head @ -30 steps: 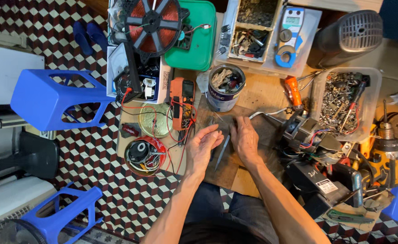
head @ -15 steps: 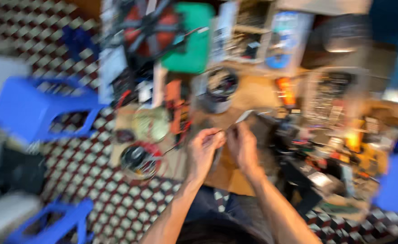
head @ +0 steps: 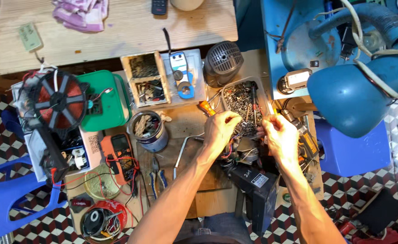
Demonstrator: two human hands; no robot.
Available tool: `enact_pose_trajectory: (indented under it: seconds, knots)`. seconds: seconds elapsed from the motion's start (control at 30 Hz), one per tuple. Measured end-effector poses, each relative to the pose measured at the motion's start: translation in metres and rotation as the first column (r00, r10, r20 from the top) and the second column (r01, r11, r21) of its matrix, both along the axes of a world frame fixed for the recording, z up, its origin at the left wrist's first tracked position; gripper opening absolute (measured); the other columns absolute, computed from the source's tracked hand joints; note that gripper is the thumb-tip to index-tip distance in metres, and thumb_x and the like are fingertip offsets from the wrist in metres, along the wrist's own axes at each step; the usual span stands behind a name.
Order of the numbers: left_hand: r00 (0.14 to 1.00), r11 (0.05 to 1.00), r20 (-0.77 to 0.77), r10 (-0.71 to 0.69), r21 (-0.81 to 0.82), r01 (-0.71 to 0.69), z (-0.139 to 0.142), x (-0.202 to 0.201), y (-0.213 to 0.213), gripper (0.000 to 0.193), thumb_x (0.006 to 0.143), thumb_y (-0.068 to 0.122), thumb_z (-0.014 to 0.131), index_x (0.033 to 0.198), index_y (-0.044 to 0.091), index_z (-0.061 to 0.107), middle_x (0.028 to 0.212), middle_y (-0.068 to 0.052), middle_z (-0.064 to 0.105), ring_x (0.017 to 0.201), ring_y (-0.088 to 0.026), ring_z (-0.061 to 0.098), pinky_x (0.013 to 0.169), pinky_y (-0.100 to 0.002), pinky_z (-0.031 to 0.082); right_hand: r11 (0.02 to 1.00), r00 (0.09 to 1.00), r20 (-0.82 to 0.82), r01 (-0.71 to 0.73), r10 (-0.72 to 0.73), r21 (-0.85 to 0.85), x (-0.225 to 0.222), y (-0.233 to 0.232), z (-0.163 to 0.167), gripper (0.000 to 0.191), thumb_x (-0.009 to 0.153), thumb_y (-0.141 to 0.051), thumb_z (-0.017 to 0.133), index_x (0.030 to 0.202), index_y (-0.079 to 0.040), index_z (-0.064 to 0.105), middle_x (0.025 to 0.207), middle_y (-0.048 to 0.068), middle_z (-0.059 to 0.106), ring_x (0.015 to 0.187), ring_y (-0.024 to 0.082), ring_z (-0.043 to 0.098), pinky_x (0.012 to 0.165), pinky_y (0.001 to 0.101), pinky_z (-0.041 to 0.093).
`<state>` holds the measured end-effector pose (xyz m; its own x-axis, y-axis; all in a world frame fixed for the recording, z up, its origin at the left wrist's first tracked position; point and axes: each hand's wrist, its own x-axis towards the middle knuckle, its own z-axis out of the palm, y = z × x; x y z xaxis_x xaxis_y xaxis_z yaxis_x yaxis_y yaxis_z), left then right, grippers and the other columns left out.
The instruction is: The person disassembles an electric motor at a cluttered workbench. They unscrew fasteners by hand and with a cordless drill, lift off the motor housing and fan cover, sort removed screws into a parts bin, and use a multimeter and pliers while separating the motor components.
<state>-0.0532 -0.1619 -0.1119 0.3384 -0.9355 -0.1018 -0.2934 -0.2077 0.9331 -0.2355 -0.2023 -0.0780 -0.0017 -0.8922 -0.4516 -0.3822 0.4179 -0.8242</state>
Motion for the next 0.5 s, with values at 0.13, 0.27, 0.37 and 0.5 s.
enact_pose_trajectory:
  seconds: [0.13,0.27,0.37,0.5]
  knots:
    - [0.999,0.996,0.043,-0.003,0.094,-0.001,-0.022,-0.006,-0.014,0.020,0.094,0.017,0.066,0.108,0.012,0.079,0.085,-0.008,0.077,0.068,-0.018,0.072,0.063,-0.035,0.055,0.985,0.956,-0.250,-0.166,0.152,-0.037,-0.009,-0.023,-0.030,0.015,0.097,-0.013,0.063,0.104,-0.002,0.072,0.079,0.009,0.075,0.070,0.012,0.073,0.065,0.0289,0.057]
    - [0.977,0.894,-0.145,0.156,0.441,-0.078,-0.030,0.014,0.001,0.021,0.101,0.026,0.063,0.104,0.011,0.076,0.076,-0.009,0.076,0.066,-0.023,0.073,0.064,-0.037,0.056,0.968,0.871,-0.439,-0.251,0.222,-0.008,-0.008,-0.033,-0.043,0.021,0.096,-0.023,0.070,0.101,-0.003,0.074,0.077,0.013,0.073,0.067,0.020,0.069,0.067,0.0364,0.054]
    - [0.983,0.923,-0.062,0.171,0.359,-0.138,-0.038,0.039,0.026,0.024,0.106,0.022,0.055,0.115,0.007,0.072,0.090,-0.012,0.077,0.078,-0.025,0.072,0.072,-0.036,0.056,0.957,0.837,-0.474,-0.285,0.275,0.051,-0.008,-0.039,-0.048,0.026,0.100,-0.028,0.069,0.105,-0.004,0.076,0.077,0.015,0.073,0.067,0.022,0.068,0.069,0.0381,0.053]
    - [0.993,0.981,0.037,0.111,0.159,-0.116,-0.042,0.065,0.071,0.040,0.095,0.010,0.056,0.134,0.008,0.060,0.116,-0.012,0.073,0.099,-0.021,0.070,0.081,-0.035,0.056,0.938,0.906,-0.246,-0.331,0.345,0.098,-0.006,-0.032,-0.053,0.027,0.098,-0.022,0.061,0.114,-0.006,0.074,0.086,0.008,0.076,0.073,0.014,0.070,0.069,0.0323,0.054]
